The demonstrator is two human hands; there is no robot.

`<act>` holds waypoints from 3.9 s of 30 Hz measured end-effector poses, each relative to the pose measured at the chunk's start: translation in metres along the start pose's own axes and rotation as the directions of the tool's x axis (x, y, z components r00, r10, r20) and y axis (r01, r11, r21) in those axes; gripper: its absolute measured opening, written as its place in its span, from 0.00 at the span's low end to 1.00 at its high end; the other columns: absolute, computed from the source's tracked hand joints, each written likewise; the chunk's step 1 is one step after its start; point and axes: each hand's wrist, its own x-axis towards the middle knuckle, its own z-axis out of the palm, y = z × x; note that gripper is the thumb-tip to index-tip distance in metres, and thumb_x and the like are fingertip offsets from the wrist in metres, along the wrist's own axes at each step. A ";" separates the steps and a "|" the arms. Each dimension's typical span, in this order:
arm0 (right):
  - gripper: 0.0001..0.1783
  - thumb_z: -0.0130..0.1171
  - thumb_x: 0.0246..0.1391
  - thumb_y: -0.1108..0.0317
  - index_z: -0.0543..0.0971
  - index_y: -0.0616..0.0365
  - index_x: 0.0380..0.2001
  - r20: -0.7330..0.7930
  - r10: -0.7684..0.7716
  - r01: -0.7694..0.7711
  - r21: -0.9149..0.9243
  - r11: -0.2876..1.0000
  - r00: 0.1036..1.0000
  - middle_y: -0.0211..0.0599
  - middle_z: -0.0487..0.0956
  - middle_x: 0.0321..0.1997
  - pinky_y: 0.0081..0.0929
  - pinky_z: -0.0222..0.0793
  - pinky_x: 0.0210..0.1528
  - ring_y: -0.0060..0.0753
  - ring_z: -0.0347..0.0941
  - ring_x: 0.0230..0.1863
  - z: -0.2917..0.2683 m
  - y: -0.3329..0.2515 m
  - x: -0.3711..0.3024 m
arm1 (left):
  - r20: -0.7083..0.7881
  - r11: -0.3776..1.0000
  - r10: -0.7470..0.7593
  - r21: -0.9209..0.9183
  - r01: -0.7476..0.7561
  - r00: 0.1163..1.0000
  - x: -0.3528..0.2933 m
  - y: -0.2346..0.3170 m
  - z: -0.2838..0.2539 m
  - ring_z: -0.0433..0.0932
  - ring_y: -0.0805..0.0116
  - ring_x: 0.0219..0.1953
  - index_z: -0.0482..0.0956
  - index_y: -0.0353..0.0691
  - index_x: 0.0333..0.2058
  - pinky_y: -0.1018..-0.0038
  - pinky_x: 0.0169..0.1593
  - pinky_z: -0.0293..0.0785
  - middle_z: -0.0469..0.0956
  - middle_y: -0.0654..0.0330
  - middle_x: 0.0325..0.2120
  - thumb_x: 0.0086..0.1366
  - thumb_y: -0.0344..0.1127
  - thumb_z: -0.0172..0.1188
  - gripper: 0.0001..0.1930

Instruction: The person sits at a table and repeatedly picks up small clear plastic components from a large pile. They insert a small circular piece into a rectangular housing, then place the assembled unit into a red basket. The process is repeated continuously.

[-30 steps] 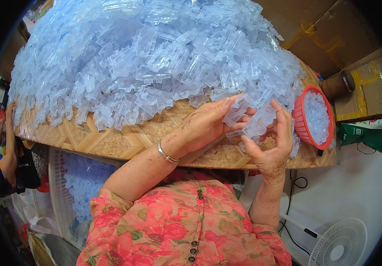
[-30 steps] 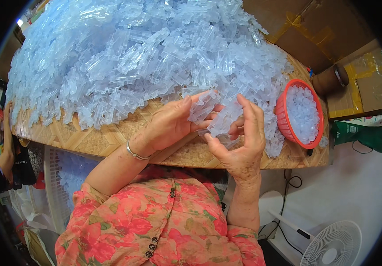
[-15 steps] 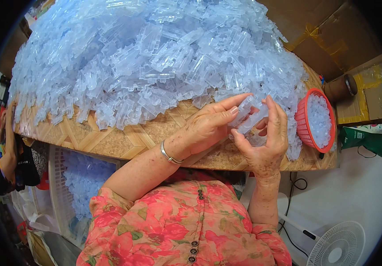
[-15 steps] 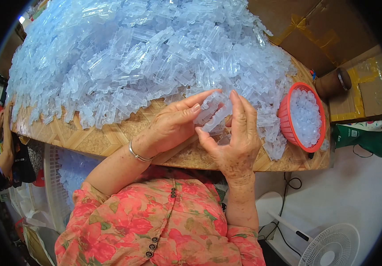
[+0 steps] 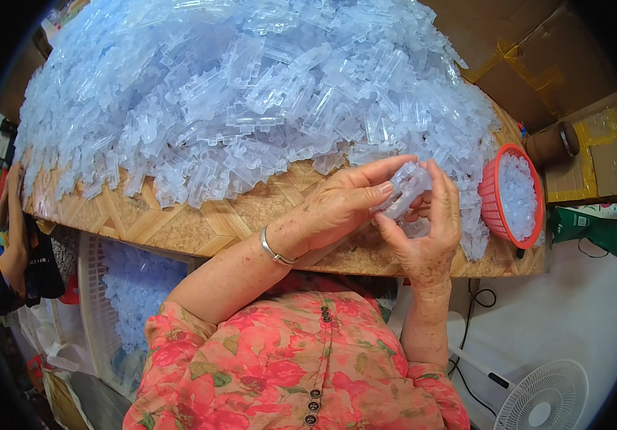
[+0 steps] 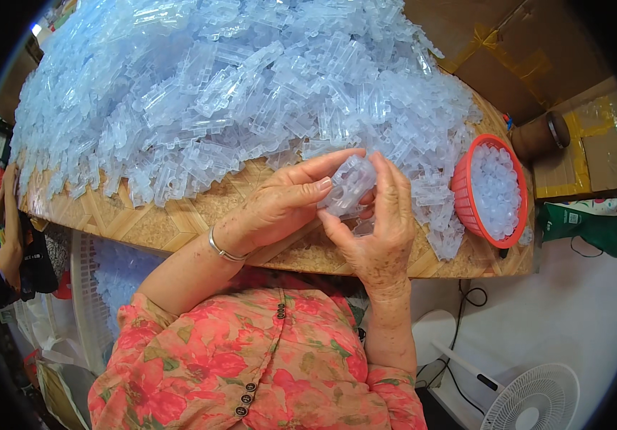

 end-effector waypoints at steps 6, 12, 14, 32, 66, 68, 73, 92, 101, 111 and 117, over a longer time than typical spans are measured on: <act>0.47 0.78 0.34 0.70 0.71 0.60 0.62 -0.008 -0.096 0.095 -0.086 0.992 0.995 0.42 0.75 0.57 0.28 0.78 0.36 0.31 0.78 0.36 0.000 -0.001 0.003 | -0.032 1.000 -0.021 0.014 0.022 0.999 -0.001 -0.002 -0.001 0.68 0.63 0.65 0.59 0.35 0.70 0.65 0.68 0.64 0.66 0.56 0.65 0.73 0.36 0.55 0.30; 0.48 0.80 0.32 0.69 0.72 0.59 0.62 0.012 -0.079 0.080 -0.055 0.995 0.997 0.42 0.75 0.58 0.27 0.79 0.37 0.32 0.78 0.37 0.000 0.000 0.003 | -0.069 0.998 -0.024 0.058 0.028 0.997 -0.002 0.002 0.002 0.70 0.66 0.63 0.62 0.37 0.69 0.68 0.66 0.67 0.69 0.57 0.64 0.73 0.35 0.56 0.29; 0.49 0.81 0.31 0.69 0.72 0.58 0.62 0.012 -0.091 0.092 -0.031 0.995 0.996 0.42 0.75 0.58 0.27 0.80 0.37 0.32 0.79 0.37 0.000 0.002 0.003 | -0.080 0.997 -0.032 0.072 0.038 0.996 -0.004 0.003 0.003 0.70 0.67 0.63 0.62 0.37 0.69 0.69 0.65 0.67 0.69 0.58 0.63 0.73 0.34 0.56 0.28; 0.50 0.81 0.28 0.70 0.73 0.57 0.61 -0.022 -0.200 0.199 -0.043 0.979 0.980 0.44 0.74 0.59 0.31 0.81 0.43 0.42 0.76 0.54 0.000 0.014 -0.005 | -0.074 0.986 -0.109 0.121 0.118 0.991 -0.006 0.008 0.007 0.65 0.72 0.65 0.61 0.37 0.70 0.72 0.66 0.63 0.67 0.60 0.65 0.74 0.36 0.55 0.29; 0.50 0.84 0.32 0.62 0.71 0.63 0.61 -0.271 -0.099 0.106 0.012 0.994 0.958 0.42 0.72 0.58 0.26 0.77 0.37 0.35 0.75 0.47 0.013 0.015 -0.017 | 0.174 0.892 -0.013 0.446 -0.067 0.985 -0.010 0.005 0.003 0.55 0.63 0.72 0.49 0.33 0.73 0.65 0.73 0.49 0.57 0.54 0.71 0.75 0.56 0.46 0.39; 0.50 0.83 0.34 0.62 0.70 0.62 0.62 -0.224 -0.062 0.079 0.071 0.994 0.973 0.39 0.72 0.57 0.26 0.78 0.41 0.33 0.75 0.49 0.010 0.016 -0.018 | 0.144 0.922 -0.052 0.387 -0.008 0.988 -0.010 0.006 0.004 0.57 0.62 0.72 0.50 0.34 0.73 0.65 0.73 0.51 0.58 0.54 0.70 0.75 0.53 0.47 0.38; 0.51 0.82 0.33 0.64 0.70 0.61 0.63 -0.205 -0.066 0.089 0.103 0.991 0.976 0.37 0.72 0.58 0.27 0.78 0.43 0.31 0.75 0.49 0.008 0.015 -0.018 | 0.117 0.954 -0.112 0.289 0.074 0.987 -0.009 0.009 0.008 0.62 0.62 0.69 0.50 0.36 0.73 0.66 0.71 0.55 0.60 0.52 0.69 0.75 0.43 0.50 0.34; 0.55 0.82 0.38 0.55 0.65 0.68 0.65 -0.293 -0.096 0.166 0.224 0.960 0.951 0.47 0.72 0.66 0.29 0.76 0.51 0.38 0.77 0.55 0.022 0.013 -0.018 | 0.166 0.955 -0.041 0.296 -0.010 0.985 -0.011 0.005 0.007 0.57 0.60 0.71 0.47 0.36 0.74 0.63 0.72 0.52 0.56 0.51 0.71 0.73 0.60 0.47 0.43; 0.54 0.82 0.39 0.59 0.63 0.69 0.65 -0.234 -0.054 0.127 0.312 0.942 0.971 0.50 0.71 0.67 0.35 0.71 0.62 0.43 0.73 0.62 0.020 0.012 -0.020 | 0.167 0.986 -0.094 0.150 0.069 0.982 -0.006 0.004 0.003 0.61 0.61 0.70 0.49 0.41 0.74 0.64 0.71 0.56 0.58 0.54 0.70 0.75 0.49 0.51 0.36; 0.53 0.81 0.41 0.55 0.63 0.68 0.64 -0.233 -0.005 0.081 0.320 0.944 0.972 0.51 0.70 0.67 0.36 0.69 0.63 0.43 0.72 0.62 0.027 0.015 -0.019 | 0.114 0.975 -0.044 0.219 0.018 0.992 -0.007 0.003 0.004 0.64 0.66 0.67 0.52 0.40 0.73 0.68 0.68 0.59 0.61 0.56 0.68 0.74 0.53 0.52 0.38; 0.54 0.82 0.40 0.52 0.63 0.67 0.64 -0.261 0.008 0.090 0.359 0.929 0.965 0.50 0.71 0.66 0.35 0.67 0.64 0.41 0.71 0.62 0.027 0.009 -0.020 | 0.142 0.970 -0.078 0.239 0.042 0.987 -0.011 0.007 0.004 0.64 0.64 0.67 0.52 0.37 0.73 0.68 0.69 0.59 0.65 0.53 0.66 0.74 0.56 0.51 0.39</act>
